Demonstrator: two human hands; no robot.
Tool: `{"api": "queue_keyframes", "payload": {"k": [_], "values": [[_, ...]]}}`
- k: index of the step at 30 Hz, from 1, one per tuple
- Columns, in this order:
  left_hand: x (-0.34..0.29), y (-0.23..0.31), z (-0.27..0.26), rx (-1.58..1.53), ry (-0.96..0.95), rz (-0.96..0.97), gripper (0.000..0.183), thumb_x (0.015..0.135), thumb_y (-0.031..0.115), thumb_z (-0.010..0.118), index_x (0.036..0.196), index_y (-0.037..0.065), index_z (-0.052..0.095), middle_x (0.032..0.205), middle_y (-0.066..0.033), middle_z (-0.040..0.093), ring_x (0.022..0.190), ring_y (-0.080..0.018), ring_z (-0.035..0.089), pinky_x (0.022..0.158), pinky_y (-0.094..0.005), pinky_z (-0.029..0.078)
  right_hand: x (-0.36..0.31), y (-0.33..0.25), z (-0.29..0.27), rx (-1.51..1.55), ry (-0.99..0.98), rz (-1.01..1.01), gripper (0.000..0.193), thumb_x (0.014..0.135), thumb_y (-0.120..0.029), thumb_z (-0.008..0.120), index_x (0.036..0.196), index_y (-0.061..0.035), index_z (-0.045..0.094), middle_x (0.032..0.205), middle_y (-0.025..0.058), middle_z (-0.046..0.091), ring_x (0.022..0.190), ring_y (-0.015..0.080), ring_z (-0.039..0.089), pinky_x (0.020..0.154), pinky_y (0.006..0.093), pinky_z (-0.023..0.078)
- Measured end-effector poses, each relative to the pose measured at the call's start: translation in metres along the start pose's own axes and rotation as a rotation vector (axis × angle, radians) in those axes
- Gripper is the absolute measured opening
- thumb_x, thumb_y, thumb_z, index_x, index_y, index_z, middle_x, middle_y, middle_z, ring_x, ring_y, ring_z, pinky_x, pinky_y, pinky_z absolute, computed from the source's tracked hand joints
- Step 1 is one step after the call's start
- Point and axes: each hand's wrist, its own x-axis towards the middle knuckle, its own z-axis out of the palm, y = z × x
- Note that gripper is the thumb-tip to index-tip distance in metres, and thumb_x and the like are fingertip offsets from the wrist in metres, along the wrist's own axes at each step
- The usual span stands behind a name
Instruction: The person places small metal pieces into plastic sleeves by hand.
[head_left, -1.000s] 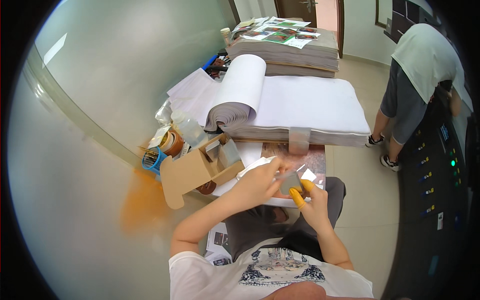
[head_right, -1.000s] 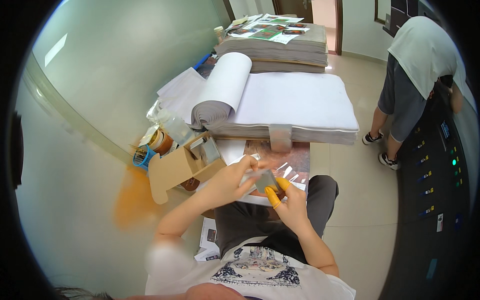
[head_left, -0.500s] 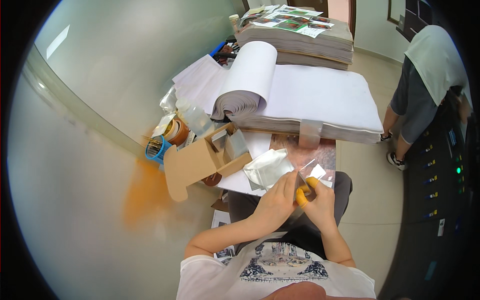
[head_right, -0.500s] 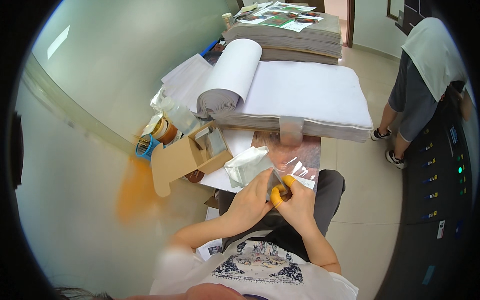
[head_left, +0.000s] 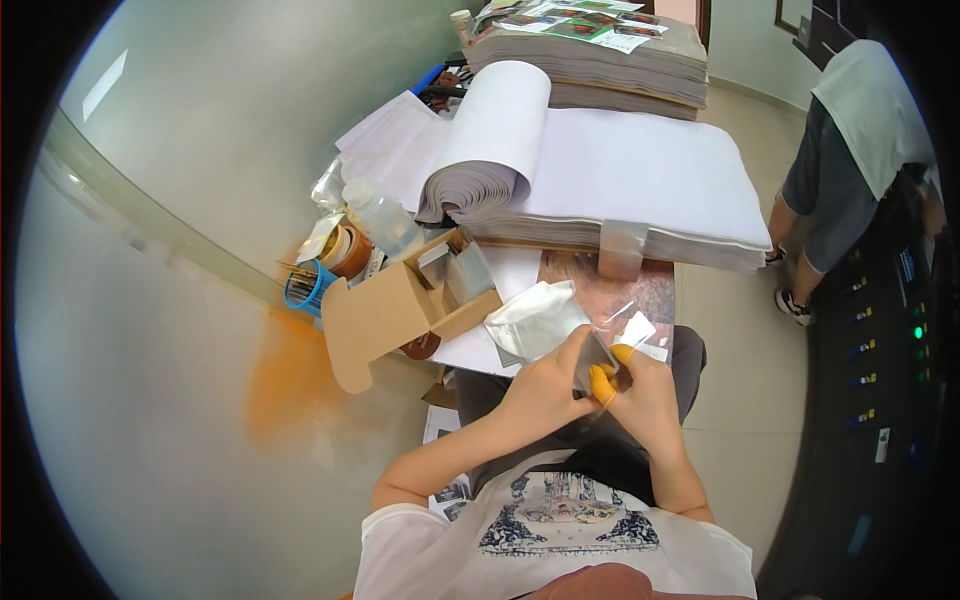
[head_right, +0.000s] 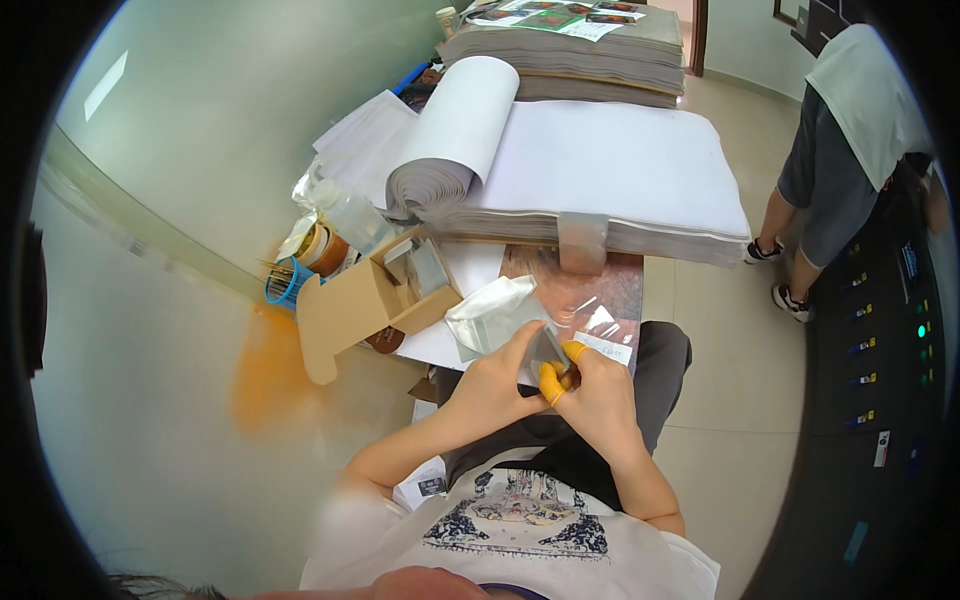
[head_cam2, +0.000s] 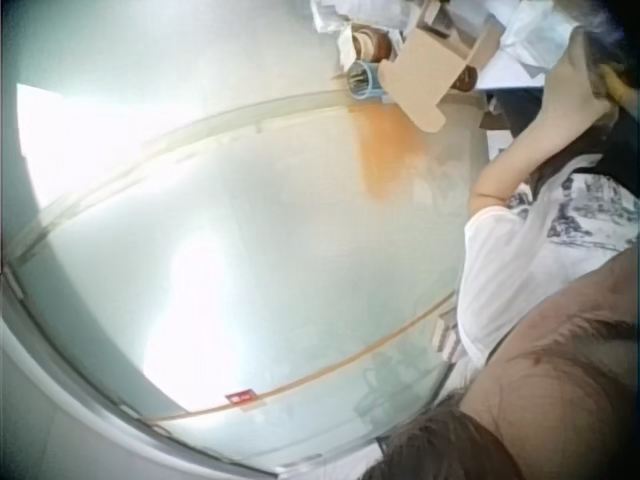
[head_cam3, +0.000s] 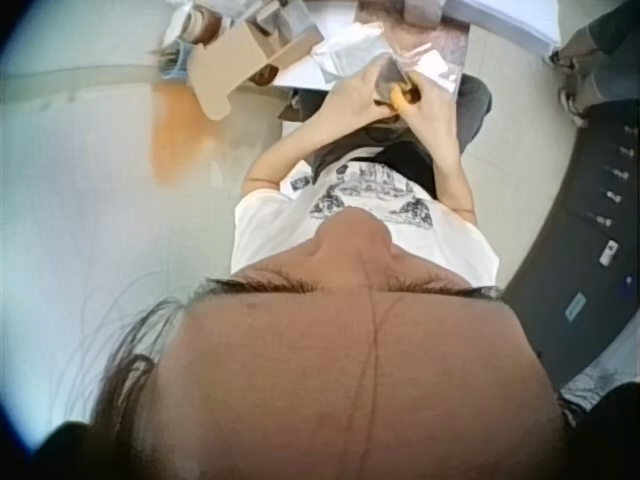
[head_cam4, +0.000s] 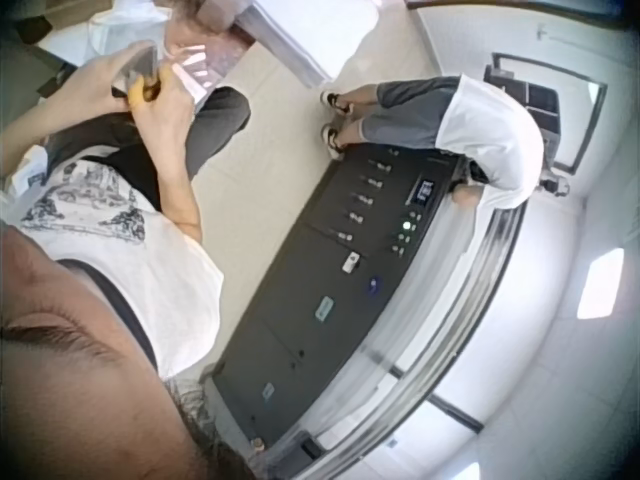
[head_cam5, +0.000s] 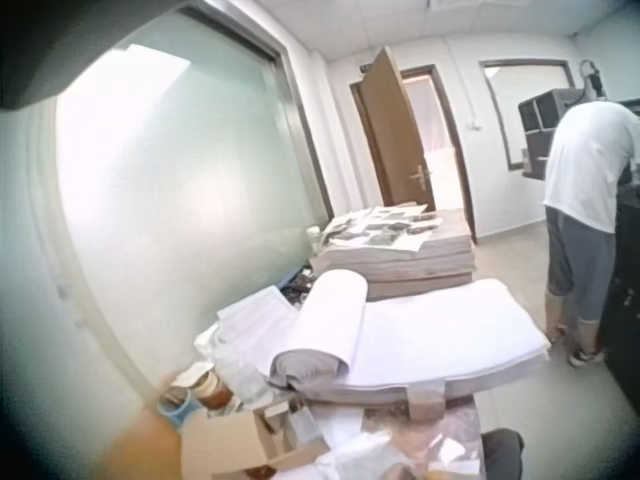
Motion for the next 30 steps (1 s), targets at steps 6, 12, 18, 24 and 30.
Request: {"api": "queue_keyframes", "payload": {"k": [6, 12, 18, 24, 30], "values": [[-0.001, -0.015, 0.001, -0.519, -0.124, -0.049, 0.067, 0.073, 0.012, 0.073, 0.130, 0.007, 0.038, 0.109, -0.0142, 0.060, 0.093, -0.0239, 0.063, 0.081, -0.0319, 0.050, -0.001, 0.010, -0.003, 0.165, -0.041, -0.003, 0.024, 0.074, -0.017, 0.072, 0.085, 0.0019, 0.063, 0.059, 0.0087, 0.058, 0.052, 0.0125, 0.055, 0.050, 0.0253, 0.043], [0.006, -0.021, 0.007, -1.234, -0.311, -0.294, 0.059, 0.080, 0.003, 0.065, 0.132, 0.003, 0.038, 0.111, -0.0073, 0.058, 0.098, -0.0124, 0.058, 0.085, -0.0270, 0.048, 0.007, 0.020, 0.005, 0.510, -0.002, 0.050, 0.037, 0.076, -0.018, 0.070, 0.108, -0.0032, 0.056, 0.071, 0.0015, 0.048, 0.054, 0.0072, 0.039, 0.050, 0.0217, 0.034], [0.004, -0.027, 0.022, -1.310, -0.328, -0.345, 0.060, 0.080, 0.006, 0.067, 0.132, 0.002, 0.037, 0.108, -0.0100, 0.059, 0.094, -0.0174, 0.062, 0.082, -0.0280, 0.050, 0.009, 0.021, 0.002, 0.401, -0.120, 0.040, 0.036, 0.079, -0.018, 0.068, 0.112, -0.0086, 0.058, 0.091, 0.0013, 0.046, 0.057, 0.0055, 0.040, 0.056, 0.0194, 0.037], [0.004, -0.024, 0.020, -1.328, -0.351, -0.425, 0.052, 0.080, 0.006, 0.067, 0.124, -0.001, 0.042, 0.106, -0.0102, 0.060, 0.091, -0.0191, 0.063, 0.081, -0.0280, 0.051, 0.010, 0.021, 0.003, 0.587, -0.143, 0.003, 0.030, 0.079, -0.014, 0.067, 0.107, -0.0036, 0.062, 0.087, 0.0006, 0.042, 0.073, 0.0076, 0.046, 0.062, 0.0195, 0.039], [0.004, -0.021, 0.016, -1.363, -0.358, -0.456, 0.055, 0.076, 0.003, 0.068, 0.123, -0.001, 0.040, 0.107, -0.0080, 0.058, 0.097, -0.0131, 0.058, 0.082, -0.0261, 0.049, 0.012, 0.022, 0.002, 0.651, -0.222, 0.065, 0.030, 0.080, -0.016, 0.068, 0.106, -0.0013, 0.063, 0.092, 0.0020, 0.042, 0.081, 0.0105, 0.047, 0.069, 0.0206, 0.041]]}}
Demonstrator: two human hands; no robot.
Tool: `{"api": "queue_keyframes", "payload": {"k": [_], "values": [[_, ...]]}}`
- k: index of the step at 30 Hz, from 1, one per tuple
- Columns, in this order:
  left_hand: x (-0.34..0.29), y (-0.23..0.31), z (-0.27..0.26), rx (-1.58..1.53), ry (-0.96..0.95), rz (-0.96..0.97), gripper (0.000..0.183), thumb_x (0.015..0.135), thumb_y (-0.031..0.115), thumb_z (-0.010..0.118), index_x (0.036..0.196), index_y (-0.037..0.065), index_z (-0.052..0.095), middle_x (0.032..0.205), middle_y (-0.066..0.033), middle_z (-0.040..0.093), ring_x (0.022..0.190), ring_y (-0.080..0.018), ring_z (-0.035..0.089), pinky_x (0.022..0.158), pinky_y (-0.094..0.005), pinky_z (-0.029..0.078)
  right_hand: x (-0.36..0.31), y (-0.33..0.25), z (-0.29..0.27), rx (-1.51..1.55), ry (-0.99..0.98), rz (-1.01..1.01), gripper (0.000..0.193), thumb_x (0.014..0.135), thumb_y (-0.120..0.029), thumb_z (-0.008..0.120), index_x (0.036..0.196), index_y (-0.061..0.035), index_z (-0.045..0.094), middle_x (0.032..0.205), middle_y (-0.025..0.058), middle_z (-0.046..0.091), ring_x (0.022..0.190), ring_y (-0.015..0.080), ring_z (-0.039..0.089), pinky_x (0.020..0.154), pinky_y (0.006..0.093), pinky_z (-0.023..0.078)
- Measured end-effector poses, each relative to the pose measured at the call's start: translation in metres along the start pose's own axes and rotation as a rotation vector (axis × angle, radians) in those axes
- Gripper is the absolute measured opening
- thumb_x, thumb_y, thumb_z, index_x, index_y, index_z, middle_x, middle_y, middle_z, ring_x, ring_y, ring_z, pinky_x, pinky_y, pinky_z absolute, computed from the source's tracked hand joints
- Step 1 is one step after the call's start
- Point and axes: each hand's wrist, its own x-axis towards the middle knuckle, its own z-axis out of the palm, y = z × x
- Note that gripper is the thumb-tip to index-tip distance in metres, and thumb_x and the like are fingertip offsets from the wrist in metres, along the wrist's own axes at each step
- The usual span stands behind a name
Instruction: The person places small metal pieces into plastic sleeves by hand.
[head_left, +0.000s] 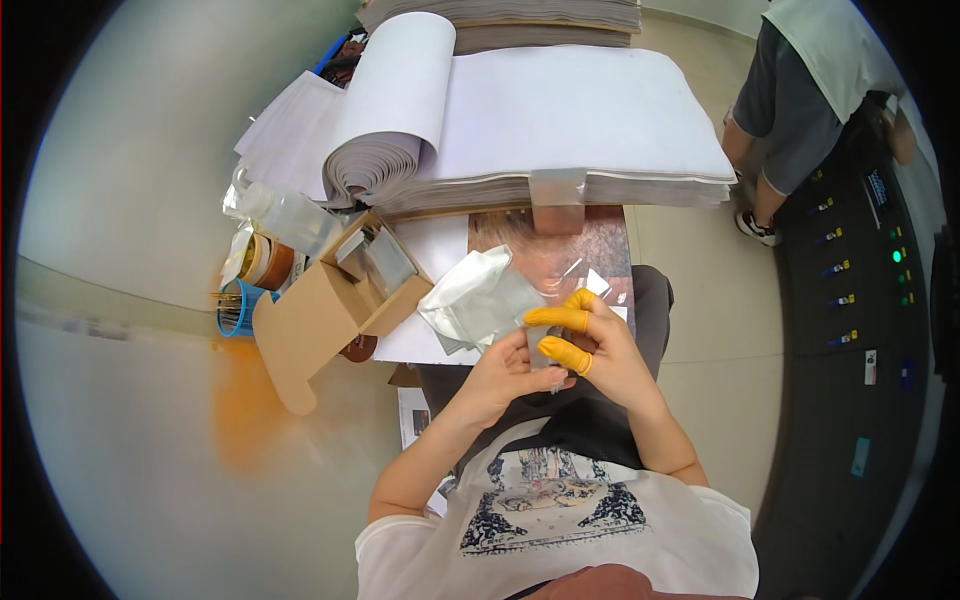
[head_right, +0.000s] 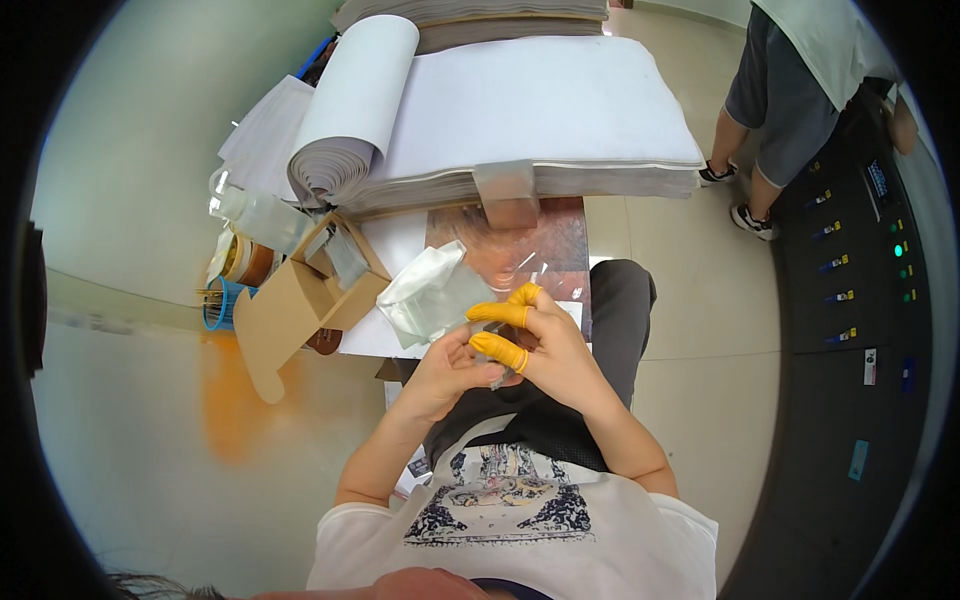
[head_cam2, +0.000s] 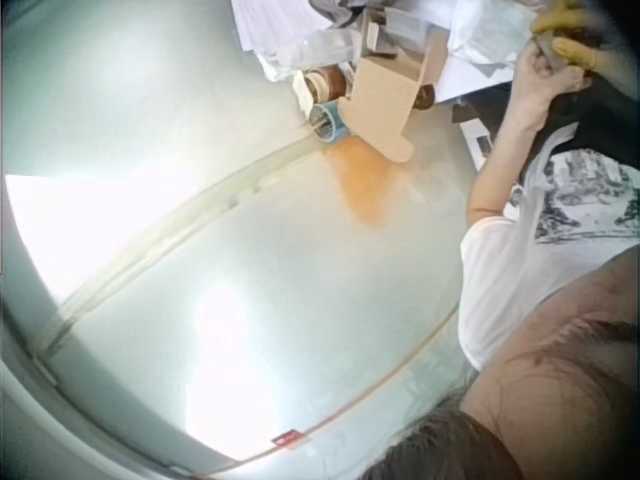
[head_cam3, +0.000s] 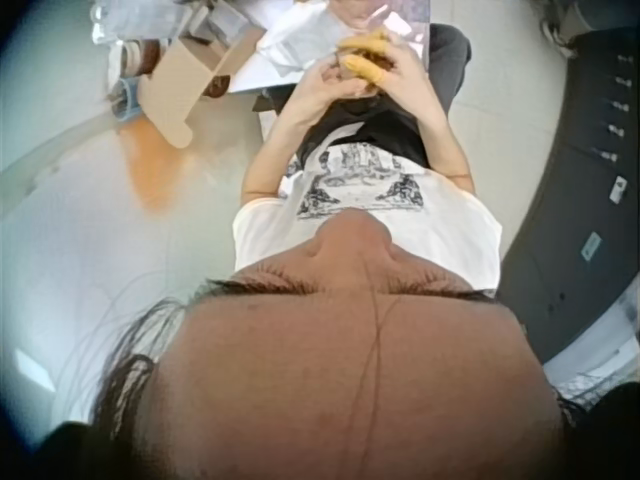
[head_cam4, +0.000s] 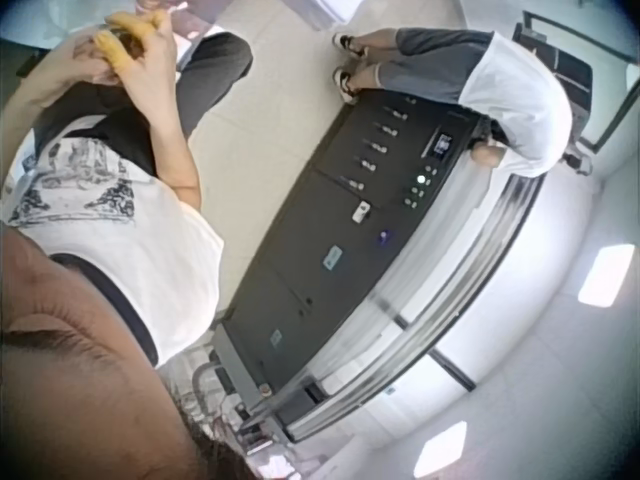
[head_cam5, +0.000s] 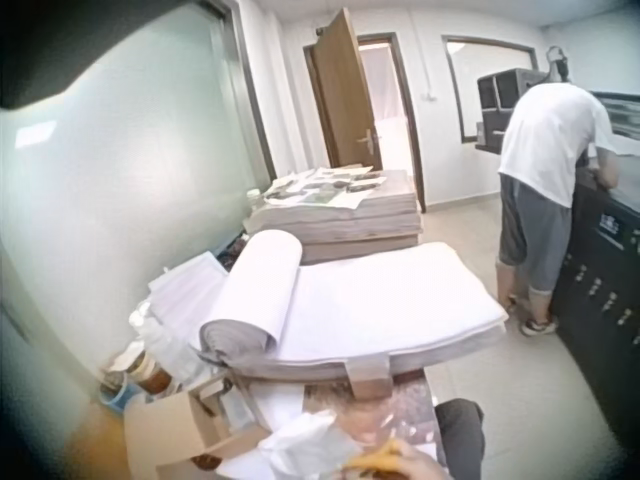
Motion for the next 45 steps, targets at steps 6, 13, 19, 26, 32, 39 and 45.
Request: {"api": "queue_keyframes", "payload": {"k": [6, 13, 19, 26, 32, 39, 45], "values": [[-0.001, -0.005, -0.002, -0.029, 0.003, 0.013, 0.055, 0.077, 0.004, 0.067, 0.124, 0.000, 0.039, 0.110, -0.0087, 0.056, 0.098, -0.0137, 0.058, 0.082, -0.0261, 0.048, 0.000, 0.002, 0.000, -0.003, 0.000, 0.004, 0.034, 0.079, -0.021, 0.069, 0.107, -0.0024, 0.064, 0.090, 0.0027, 0.042, 0.085, 0.0132, 0.046, 0.073, 0.0232, 0.040], [-0.001, -0.011, -0.002, -0.161, -0.016, 0.020, 0.056, 0.079, 0.005, 0.064, 0.127, -0.002, 0.035, 0.115, -0.0110, 0.053, 0.107, -0.0188, 0.055, 0.090, -0.0398, 0.049, 0.000, 0.003, -0.001, -0.010, 0.004, -0.008, 0.036, 0.078, -0.026, 0.068, 0.107, -0.0046, 0.065, 0.086, 0.0029, 0.044, 0.082, 0.0162, 0.044, 0.075, 0.0260, 0.037], [0.001, -0.015, -0.004, -0.126, -0.019, 0.045, 0.057, 0.079, 0.006, 0.065, 0.127, -0.001, 0.035, 0.117, -0.0113, 0.052, 0.108, -0.0203, 0.054, 0.090, -0.0422, 0.049, 0.001, 0.006, -0.006, -0.096, -0.070, -0.033, 0.034, 0.081, -0.014, 0.067, 0.112, -0.0024, 0.062, 0.093, 0.0044, 0.041, 0.085, 0.0134, 0.049, 0.078, 0.0226, 0.044], [0.002, -0.017, -0.006, -0.131, -0.025, 0.041, 0.060, 0.078, 0.006, 0.066, 0.129, -0.001, 0.034, 0.118, -0.0108, 0.051, 0.109, -0.0206, 0.053, 0.090, -0.0435, 0.049, 0.001, 0.003, -0.007, -0.074, -0.077, -0.013, 0.034, 0.081, -0.014, 0.067, 0.112, -0.0026, 0.062, 0.094, 0.0042, 0.042, 0.086, 0.0129, 0.048, 0.078, 0.0225, 0.043], [0.001, -0.015, -0.005, -0.132, -0.023, 0.038, 0.060, 0.078, 0.007, 0.066, 0.129, 0.000, 0.034, 0.120, -0.0100, 0.050, 0.110, -0.0200, 0.052, 0.090, -0.0437, 0.049, 0.000, 0.003, -0.007, -0.056, -0.068, -0.017, 0.032, 0.082, -0.013, 0.066, 0.112, -0.0024, 0.062, 0.094, 0.0040, 0.042, 0.087, 0.0122, 0.048, 0.078, 0.0217, 0.043], [0.001, -0.014, -0.003, -0.149, -0.038, 0.043, 0.059, 0.081, 0.008, 0.065, 0.131, 0.002, 0.035, 0.109, -0.0082, 0.055, 0.100, -0.0172, 0.057, 0.089, -0.0393, 0.050, 0.000, 0.000, -0.007, -0.059, -0.058, -0.002, 0.030, 0.083, -0.011, 0.065, 0.111, -0.0016, 0.062, 0.095, 0.0040, 0.042, 0.086, 0.0116, 0.050, 0.078, 0.0214, 0.044], [0.001, -0.011, -0.004, -0.173, -0.009, -0.004, 0.057, 0.081, 0.008, 0.063, 0.130, 0.001, 0.035, 0.111, -0.0091, 0.055, 0.102, -0.0182, 0.057, 0.090, -0.0408, 0.049, 0.001, 0.001, -0.003, 0.010, -0.018, 0.052, 0.028, 0.083, -0.010, 0.064, 0.109, -0.0005, 0.062, 0.096, 0.0055, 0.044, 0.087, 0.0122, 0.053, 0.077, 0.0220, 0.046]]}}
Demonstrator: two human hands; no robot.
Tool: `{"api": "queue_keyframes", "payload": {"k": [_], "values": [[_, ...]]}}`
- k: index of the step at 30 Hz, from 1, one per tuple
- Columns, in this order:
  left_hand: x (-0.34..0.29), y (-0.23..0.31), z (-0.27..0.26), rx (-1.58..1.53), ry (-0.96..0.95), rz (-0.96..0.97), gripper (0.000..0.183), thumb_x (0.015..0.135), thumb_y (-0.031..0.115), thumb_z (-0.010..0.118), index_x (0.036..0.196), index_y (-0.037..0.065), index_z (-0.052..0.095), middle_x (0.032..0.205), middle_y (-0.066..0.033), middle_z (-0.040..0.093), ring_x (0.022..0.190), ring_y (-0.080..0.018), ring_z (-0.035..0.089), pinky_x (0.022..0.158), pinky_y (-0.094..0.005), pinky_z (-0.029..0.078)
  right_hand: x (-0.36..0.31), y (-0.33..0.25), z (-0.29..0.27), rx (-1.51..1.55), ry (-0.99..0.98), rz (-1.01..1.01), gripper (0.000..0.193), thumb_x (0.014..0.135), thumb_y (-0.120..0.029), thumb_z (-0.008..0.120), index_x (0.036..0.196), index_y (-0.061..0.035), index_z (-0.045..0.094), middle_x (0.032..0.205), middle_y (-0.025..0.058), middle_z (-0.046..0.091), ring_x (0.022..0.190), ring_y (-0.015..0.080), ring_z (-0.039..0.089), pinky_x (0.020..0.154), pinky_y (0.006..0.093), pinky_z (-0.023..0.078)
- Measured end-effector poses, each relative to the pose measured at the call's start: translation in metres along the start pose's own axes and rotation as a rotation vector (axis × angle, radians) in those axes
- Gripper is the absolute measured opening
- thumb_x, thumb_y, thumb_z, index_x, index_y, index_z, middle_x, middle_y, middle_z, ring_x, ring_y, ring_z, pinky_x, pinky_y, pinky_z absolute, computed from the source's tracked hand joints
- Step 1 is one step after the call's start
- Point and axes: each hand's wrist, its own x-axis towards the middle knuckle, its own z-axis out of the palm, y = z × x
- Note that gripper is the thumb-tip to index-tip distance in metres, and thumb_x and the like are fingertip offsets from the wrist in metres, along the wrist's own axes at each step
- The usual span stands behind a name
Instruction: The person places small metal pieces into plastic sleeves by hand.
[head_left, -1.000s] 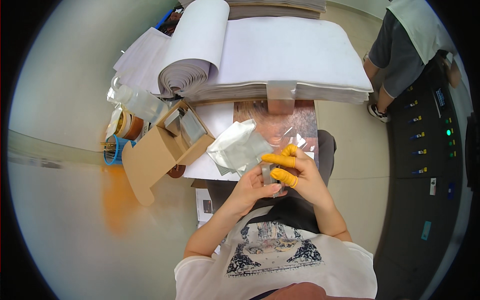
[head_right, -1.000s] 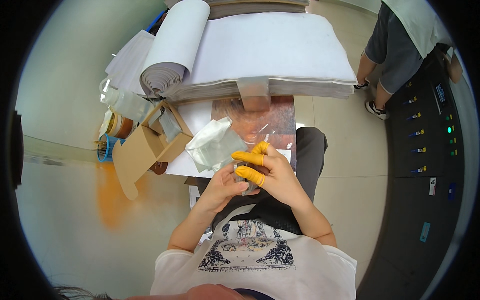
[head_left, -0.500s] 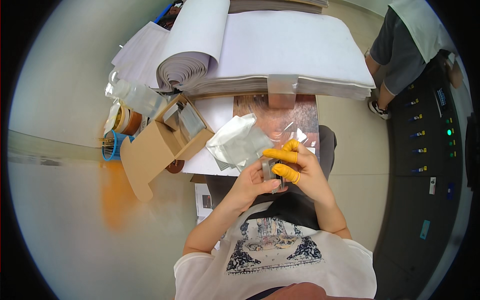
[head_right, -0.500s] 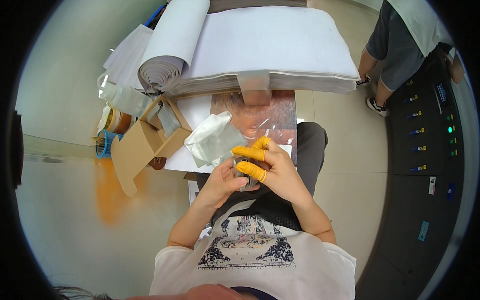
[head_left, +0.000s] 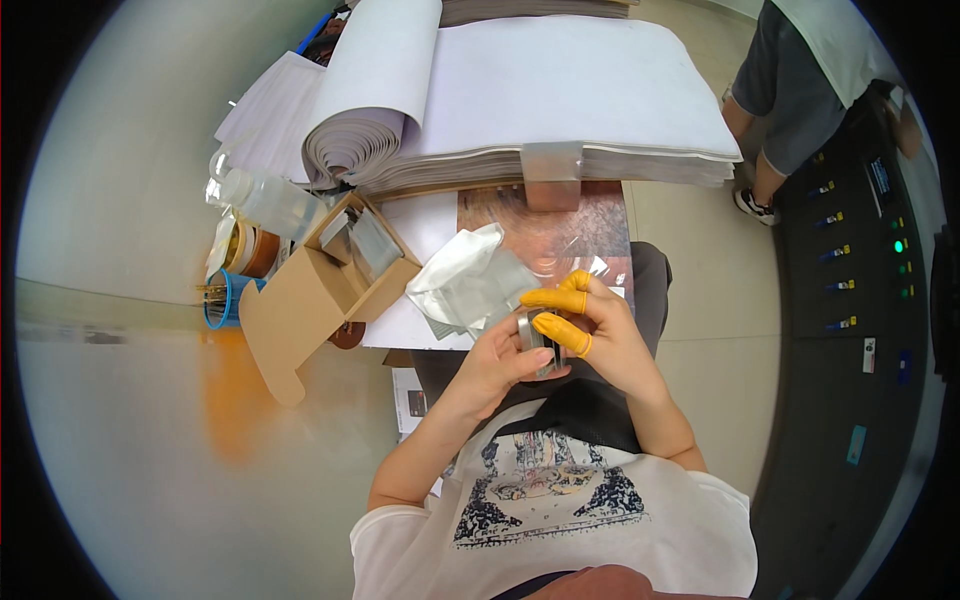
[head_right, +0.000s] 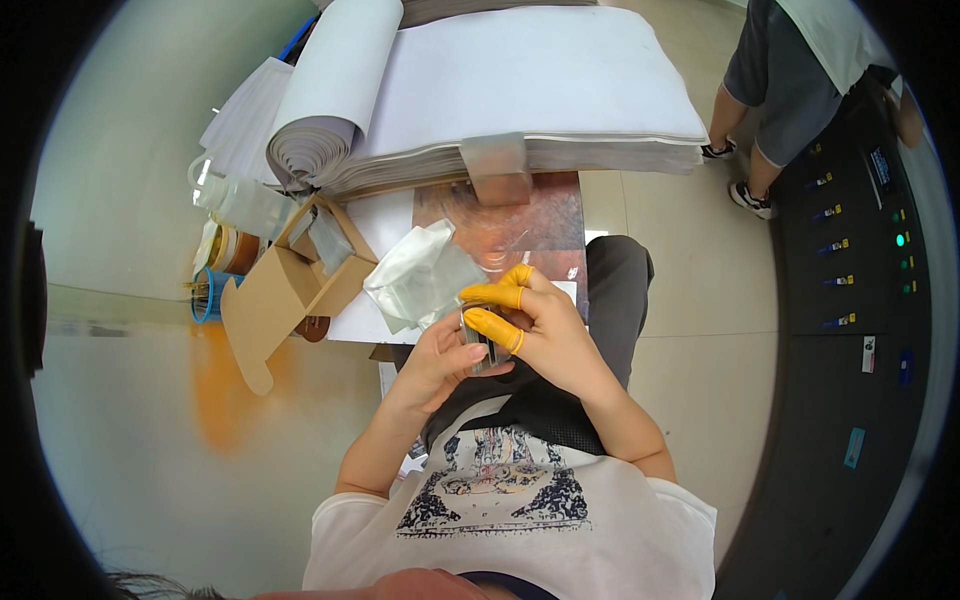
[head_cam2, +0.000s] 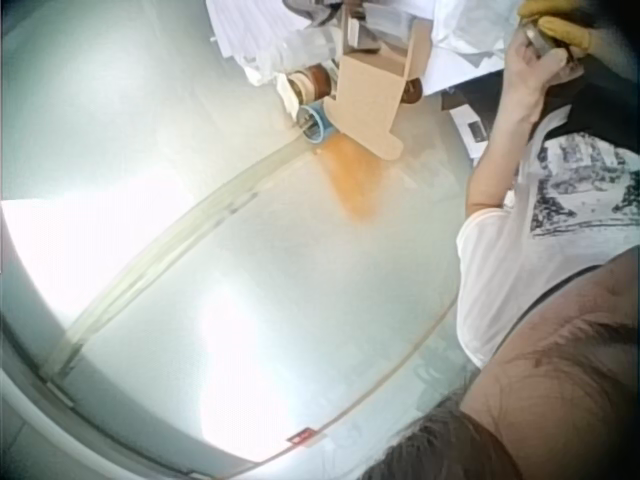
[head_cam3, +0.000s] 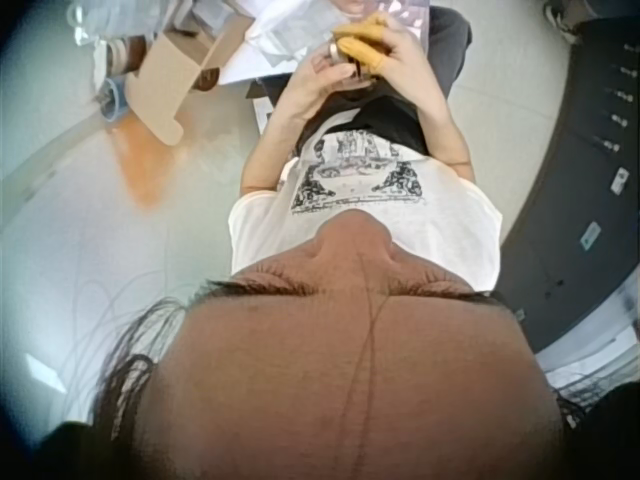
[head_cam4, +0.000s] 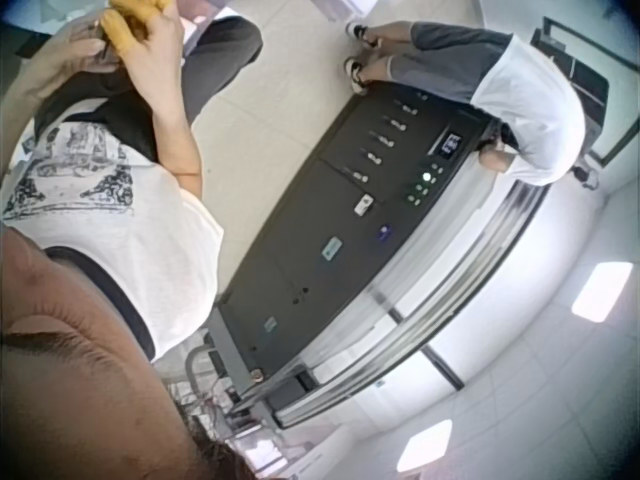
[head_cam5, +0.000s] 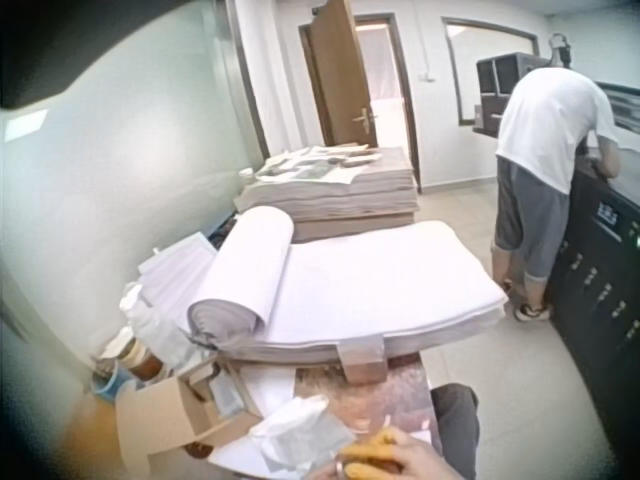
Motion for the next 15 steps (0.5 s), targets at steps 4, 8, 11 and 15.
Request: {"api": "queue_keyframes", "payload": {"k": [4, 8, 11, 15], "values": [[0.0013, -0.0007, -0.0012, 0.029, -0.008, 0.001, 0.053, 0.080, 0.010, 0.064, 0.127, 0.002, 0.040, 0.115, -0.0067, 0.054, 0.105, -0.0171, 0.056, 0.090, -0.0453, 0.049, 0.0006, 0.0040, 0.0028, -0.030, 0.081, -0.072, 0.025, 0.080, -0.013, 0.066, 0.104, -0.0054, 0.065, 0.089, 0.0023, 0.049, 0.077, 0.0100, 0.049, 0.064, 0.0207, 0.040], [0.0013, 0.0003, 0.0005, 0.020, -0.004, 0.003, 0.052, 0.081, 0.009, 0.063, 0.127, 0.003, 0.040, 0.115, -0.0063, 0.055, 0.103, -0.0167, 0.057, 0.091, -0.0451, 0.048, 0.0014, 0.0031, 0.0015, -0.078, 0.084, -0.080, 0.024, 0.080, -0.013, 0.066, 0.103, -0.0049, 0.065, 0.089, 0.0022, 0.050, 0.075, 0.0098, 0.048, 0.063, 0.0206, 0.039], [0.0008, 0.0007, 0.0010, 0.023, -0.003, 0.008, 0.051, 0.081, 0.009, 0.062, 0.127, 0.003, 0.040, 0.115, -0.0062, 0.055, 0.103, -0.0167, 0.057, 0.091, -0.0451, 0.048, 0.0013, -0.0008, 0.0016, -0.067, 0.077, -0.051, 0.024, 0.080, -0.013, 0.066, 0.103, -0.0049, 0.065, 0.089, 0.0024, 0.050, 0.075, 0.0100, 0.048, 0.063, 0.0209, 0.038], [0.0011, 0.0014, 0.0012, 0.001, -0.021, -0.001, 0.054, 0.084, 0.007, 0.060, 0.131, 0.002, 0.035, 0.115, -0.0064, 0.054, 0.103, -0.0170, 0.057, 0.089, -0.0381, 0.050, 0.0020, 0.0056, 0.0005, -0.146, 0.101, -0.135, 0.024, 0.081, -0.013, 0.064, 0.104, -0.0055, 0.064, 0.088, 0.0026, 0.049, 0.081, 0.0107, 0.049, 0.065, 0.0215, 0.040]]}}
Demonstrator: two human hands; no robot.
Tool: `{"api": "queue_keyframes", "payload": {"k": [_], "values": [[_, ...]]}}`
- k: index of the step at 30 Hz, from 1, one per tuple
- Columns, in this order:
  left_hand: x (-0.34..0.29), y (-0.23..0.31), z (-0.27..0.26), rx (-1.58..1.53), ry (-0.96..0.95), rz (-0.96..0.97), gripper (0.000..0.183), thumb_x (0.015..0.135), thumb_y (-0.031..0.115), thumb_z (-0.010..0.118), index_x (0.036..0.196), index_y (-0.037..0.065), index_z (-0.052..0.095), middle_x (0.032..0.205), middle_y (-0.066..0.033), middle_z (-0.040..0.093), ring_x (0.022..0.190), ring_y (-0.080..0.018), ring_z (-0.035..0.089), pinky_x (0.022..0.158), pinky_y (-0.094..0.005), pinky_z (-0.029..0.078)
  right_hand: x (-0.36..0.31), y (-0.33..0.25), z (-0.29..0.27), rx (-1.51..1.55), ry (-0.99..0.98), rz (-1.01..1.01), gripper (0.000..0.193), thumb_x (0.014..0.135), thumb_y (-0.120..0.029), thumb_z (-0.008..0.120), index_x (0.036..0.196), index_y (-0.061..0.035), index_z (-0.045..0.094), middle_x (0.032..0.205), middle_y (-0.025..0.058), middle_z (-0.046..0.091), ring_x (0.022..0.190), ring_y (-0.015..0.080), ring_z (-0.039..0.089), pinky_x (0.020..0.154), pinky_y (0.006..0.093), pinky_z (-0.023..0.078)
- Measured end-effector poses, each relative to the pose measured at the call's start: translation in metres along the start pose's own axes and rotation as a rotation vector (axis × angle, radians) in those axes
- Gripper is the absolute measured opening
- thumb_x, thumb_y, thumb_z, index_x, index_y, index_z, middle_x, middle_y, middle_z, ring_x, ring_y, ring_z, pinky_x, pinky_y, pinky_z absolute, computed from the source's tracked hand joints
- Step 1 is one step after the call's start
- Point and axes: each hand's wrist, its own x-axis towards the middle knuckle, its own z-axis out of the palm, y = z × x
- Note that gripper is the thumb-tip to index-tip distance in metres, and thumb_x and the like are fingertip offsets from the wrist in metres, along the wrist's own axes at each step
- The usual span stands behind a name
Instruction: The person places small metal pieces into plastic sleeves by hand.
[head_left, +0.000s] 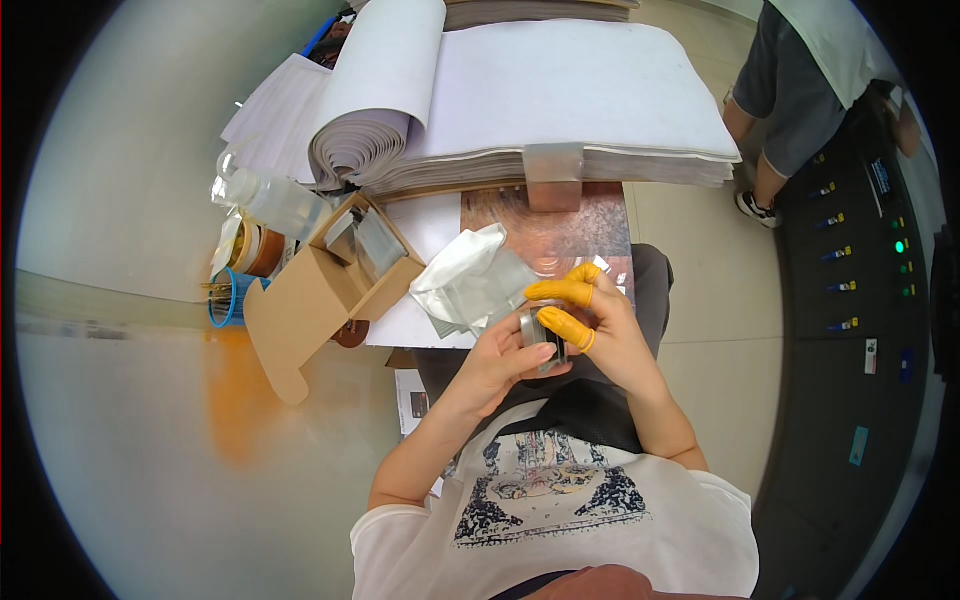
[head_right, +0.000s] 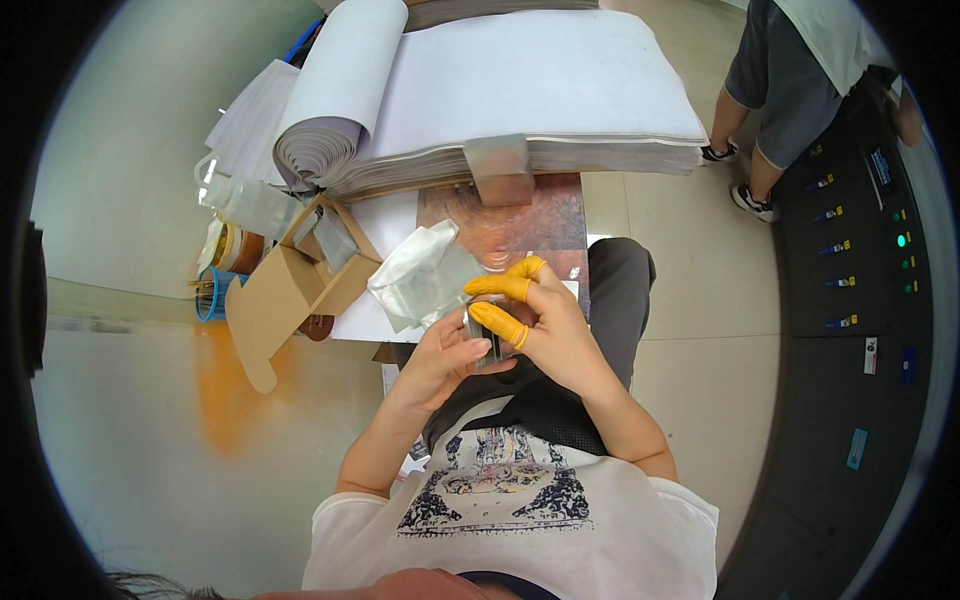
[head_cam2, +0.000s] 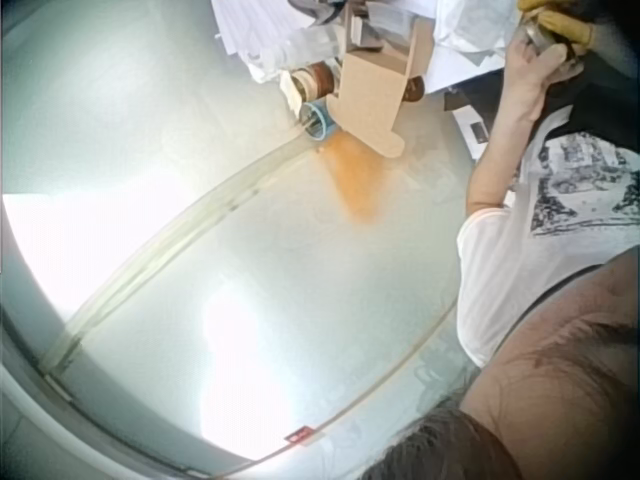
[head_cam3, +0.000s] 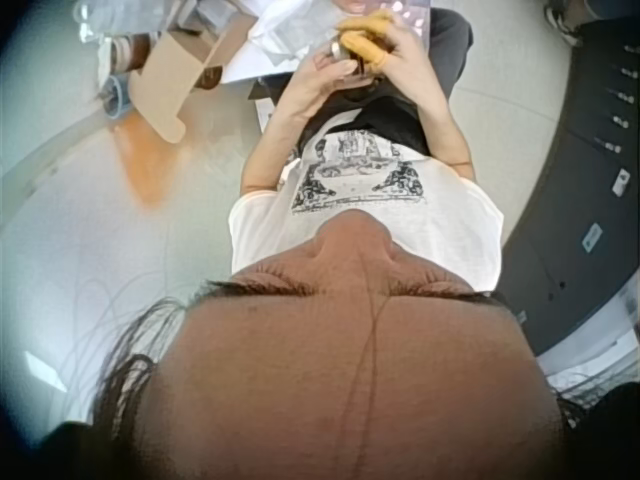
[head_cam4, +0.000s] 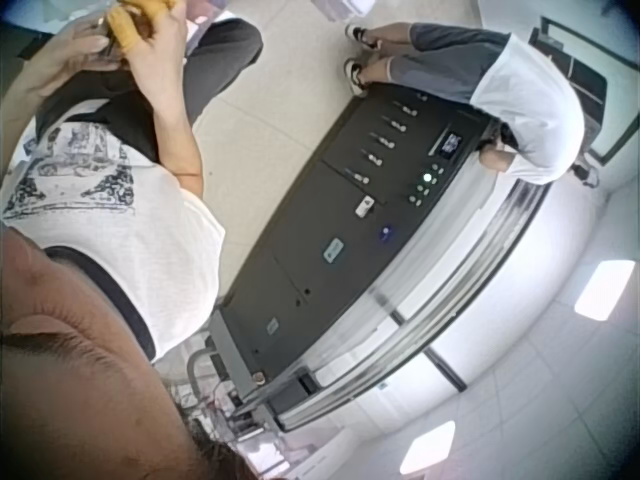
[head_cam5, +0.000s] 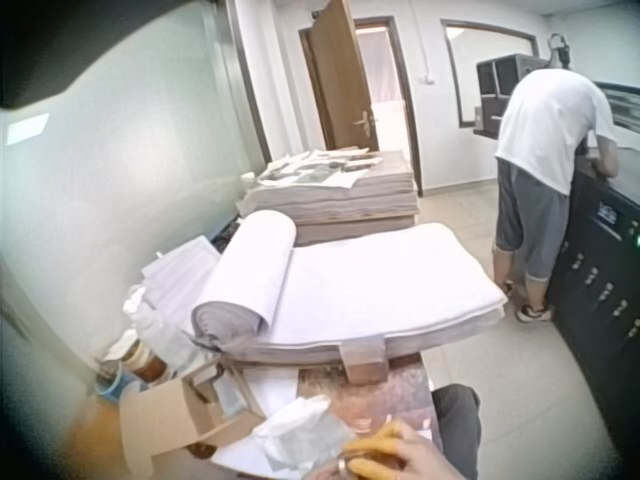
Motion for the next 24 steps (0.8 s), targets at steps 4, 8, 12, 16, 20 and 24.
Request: {"api": "queue_keyframes", "payload": {"k": [4, 8, 12, 16, 20, 24], "values": [[0.000, 0.001, 0.003, -0.005, 0.023, 0.004, 0.056, 0.084, 0.007, 0.061, 0.133, 0.002, 0.033, 0.114, -0.0071, 0.054, 0.103, -0.0164, 0.057, 0.089, -0.0377, 0.051, -0.001, 0.001, -0.004, 0.048, -0.017, 0.094, 0.022, 0.084, -0.011, 0.062, 0.105, -0.0064, 0.064, 0.100, 0.0062, 0.049, 0.088, 0.0115, 0.052, 0.072, 0.0223, 0.043], [0.001, -0.001, 0.001, 0.046, 0.031, 0.026, 0.058, 0.082, 0.011, 0.062, 0.132, 0.003, 0.035, 0.119, -0.0100, 0.053, 0.107, -0.0209, 0.057, 0.087, -0.0389, 0.052, -0.003, 0.009, -0.006, 0.241, 0.011, 0.012, 0.023, 0.087, -0.010, 0.057, 0.109, -0.0060, 0.059, 0.104, 0.0040, 0.052, 0.090, 0.0107, 0.052, 0.076, 0.0227, 0.041], [0.000, 0.001, 0.001, 0.045, 0.026, 0.007, 0.059, 0.082, 0.012, 0.063, 0.133, 0.003, 0.034, 0.119, -0.0105, 0.053, 0.105, -0.0221, 0.058, 0.087, -0.0385, 0.052, -0.005, 0.001, -0.001, 0.476, 0.000, 0.226, 0.025, 0.088, -0.011, 0.056, 0.112, -0.0043, 0.056, 0.099, 0.0016, 0.053, 0.089, 0.0091, 0.049, 0.078, 0.0234, 0.041], [0.000, 0.002, 0.002, 0.036, 0.029, 0.014, 0.060, 0.082, 0.012, 0.063, 0.134, 0.003, 0.034, 0.119, -0.0109, 0.053, 0.104, -0.0226, 0.058, 0.086, -0.0384, 0.052, -0.003, 0.002, -0.001, 0.436, -0.012, 0.221, 0.024, 0.088, -0.013, 0.058, 0.110, -0.0054, 0.057, 0.100, 0.0015, 0.051, 0.086, 0.0093, 0.048, 0.078, 0.0232, 0.041], [0.001, 0.004, 0.002, 0.011, 0.020, -0.012, 0.060, 0.084, 0.008, 0.060, 0.136, 0.004, 0.030, 0.116, -0.0096, 0.054, 0.103, -0.0218, 0.058, 0.088, -0.0365, 0.051, -0.001, 0.002, -0.001, 0.352, -0.008, 0.155, 0.027, 0.086, -0.011, 0.061, 0.112, -0.0056, 0.056, 0.097, 0.0000, 0.050, 0.084, 0.0078, 0.048, 0.072, 0.0192, 0.040], [0.001, 0.004, 0.004, 0.009, 0.026, -0.020, 0.059, 0.083, 0.009, 0.060, 0.135, 0.004, 0.031, 0.116, -0.0100, 0.054, 0.103, -0.0226, 0.059, 0.088, -0.0363, 0.051, 0.001, 0.009, -0.001, 0.306, -0.018, 0.087, 0.031, 0.084, -0.010, 0.062, 0.114, -0.0047, 0.056, 0.093, -0.0011, 0.048, 0.083, 0.0067, 0.048, 0.066, 0.0167, 0.041]]}}
